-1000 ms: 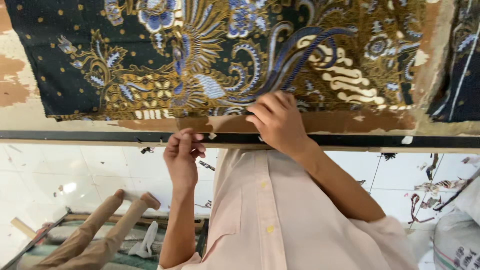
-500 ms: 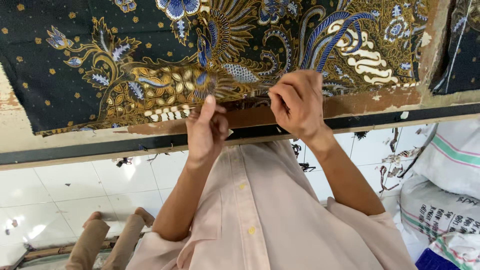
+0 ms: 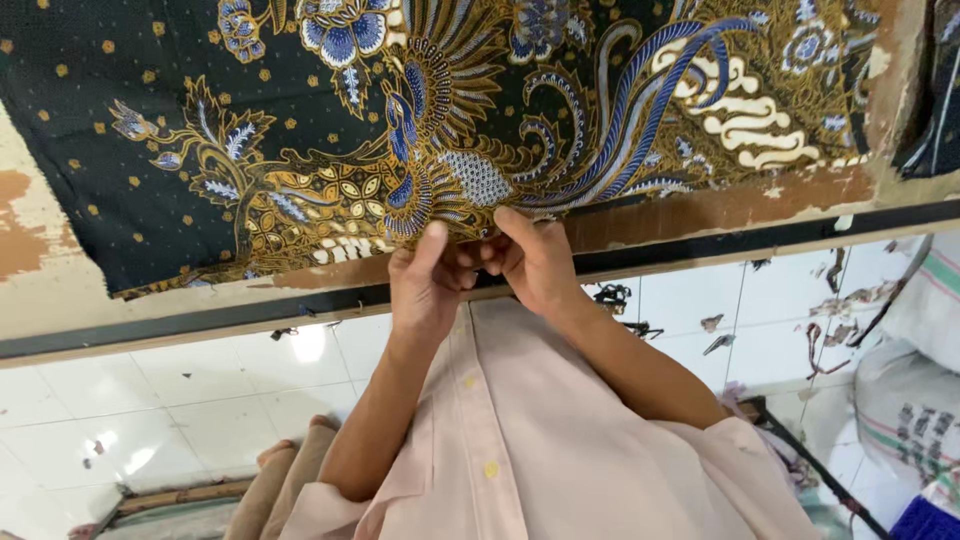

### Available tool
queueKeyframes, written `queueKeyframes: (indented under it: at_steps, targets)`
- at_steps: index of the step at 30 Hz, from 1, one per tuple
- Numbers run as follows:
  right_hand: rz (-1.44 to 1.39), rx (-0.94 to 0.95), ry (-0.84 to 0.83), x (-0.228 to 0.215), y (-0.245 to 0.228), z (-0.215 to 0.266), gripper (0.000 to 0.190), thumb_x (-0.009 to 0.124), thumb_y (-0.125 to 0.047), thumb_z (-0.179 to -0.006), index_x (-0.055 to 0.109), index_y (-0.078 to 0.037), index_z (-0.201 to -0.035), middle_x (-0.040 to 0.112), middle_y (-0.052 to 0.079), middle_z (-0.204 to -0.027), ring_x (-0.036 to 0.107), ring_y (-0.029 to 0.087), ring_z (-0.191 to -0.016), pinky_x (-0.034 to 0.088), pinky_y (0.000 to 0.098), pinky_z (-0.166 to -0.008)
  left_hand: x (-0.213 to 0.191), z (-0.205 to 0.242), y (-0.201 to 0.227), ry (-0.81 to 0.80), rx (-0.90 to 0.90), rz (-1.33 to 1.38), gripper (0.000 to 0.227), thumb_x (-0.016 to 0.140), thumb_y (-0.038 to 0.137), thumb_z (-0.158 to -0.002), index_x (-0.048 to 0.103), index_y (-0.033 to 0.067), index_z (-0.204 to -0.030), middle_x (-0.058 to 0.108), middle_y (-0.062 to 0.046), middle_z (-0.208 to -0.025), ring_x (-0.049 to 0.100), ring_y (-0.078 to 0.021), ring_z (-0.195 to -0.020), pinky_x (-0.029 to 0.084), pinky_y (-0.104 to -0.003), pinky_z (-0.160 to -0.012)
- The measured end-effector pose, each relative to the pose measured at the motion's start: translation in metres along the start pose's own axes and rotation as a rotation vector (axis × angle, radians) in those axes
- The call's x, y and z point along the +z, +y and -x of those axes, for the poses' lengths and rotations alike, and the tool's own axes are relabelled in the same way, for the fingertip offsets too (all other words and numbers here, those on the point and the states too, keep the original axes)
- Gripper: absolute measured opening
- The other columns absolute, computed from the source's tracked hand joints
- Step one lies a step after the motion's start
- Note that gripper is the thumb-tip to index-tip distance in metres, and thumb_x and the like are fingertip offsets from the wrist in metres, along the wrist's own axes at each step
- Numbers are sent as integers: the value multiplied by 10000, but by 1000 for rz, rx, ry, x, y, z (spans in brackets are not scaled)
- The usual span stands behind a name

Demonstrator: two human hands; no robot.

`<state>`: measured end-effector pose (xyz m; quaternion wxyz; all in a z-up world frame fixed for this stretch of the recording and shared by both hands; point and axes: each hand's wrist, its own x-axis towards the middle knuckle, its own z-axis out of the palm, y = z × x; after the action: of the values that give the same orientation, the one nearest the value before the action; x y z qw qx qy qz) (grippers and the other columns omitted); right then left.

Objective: The person repeatedly folds a large piece of dark patterned fabric on a wooden table. They align edges, smooth the surface, and fold the fabric in half multiple times, handling it by hand without tools.

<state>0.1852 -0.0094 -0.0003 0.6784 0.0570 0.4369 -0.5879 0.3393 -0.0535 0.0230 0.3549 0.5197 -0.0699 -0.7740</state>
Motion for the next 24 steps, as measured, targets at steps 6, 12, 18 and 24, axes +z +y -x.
queueKeyframes:
  at_steps: [6,12,18,24]
  targets:
    - [98,-74,9,7,9,9,184,692,-168,-1003,681,4,-1067,703,76,-914,656,167,-734,516,304,-601,0,-2,5,-104,-15,-135,129,755,170,-947,728,44,-942,721,-59,-804,661,-133,-653,521,-271,-522]
    - [139,-93,18,8,8,14,179,695,-165,-999,708,12,-1022,718,89,-902,675,174,-750,538,313,-641,0,3,10,-119,29,-291,136,756,174,-950,740,39,-948,721,-36,-815,654,-108,-687,534,-260,-546]
    - [188,-106,11,3,12,16,156,711,-138,-995,719,14,-1028,726,95,-905,678,174,-764,528,305,-667,2,5,13,-133,35,-364,163,741,190,-970,749,29,-950,727,-34,-817,652,-104,-694,529,-253,-562]
    - [191,-102,11,1,13,16,148,718,-133,-986,723,9,-1027,731,94,-918,684,177,-774,545,316,-669,3,6,15,-174,69,-379,171,720,193,-990,753,25,-979,740,-37,-849,665,-109,-712,531,-253,-584]
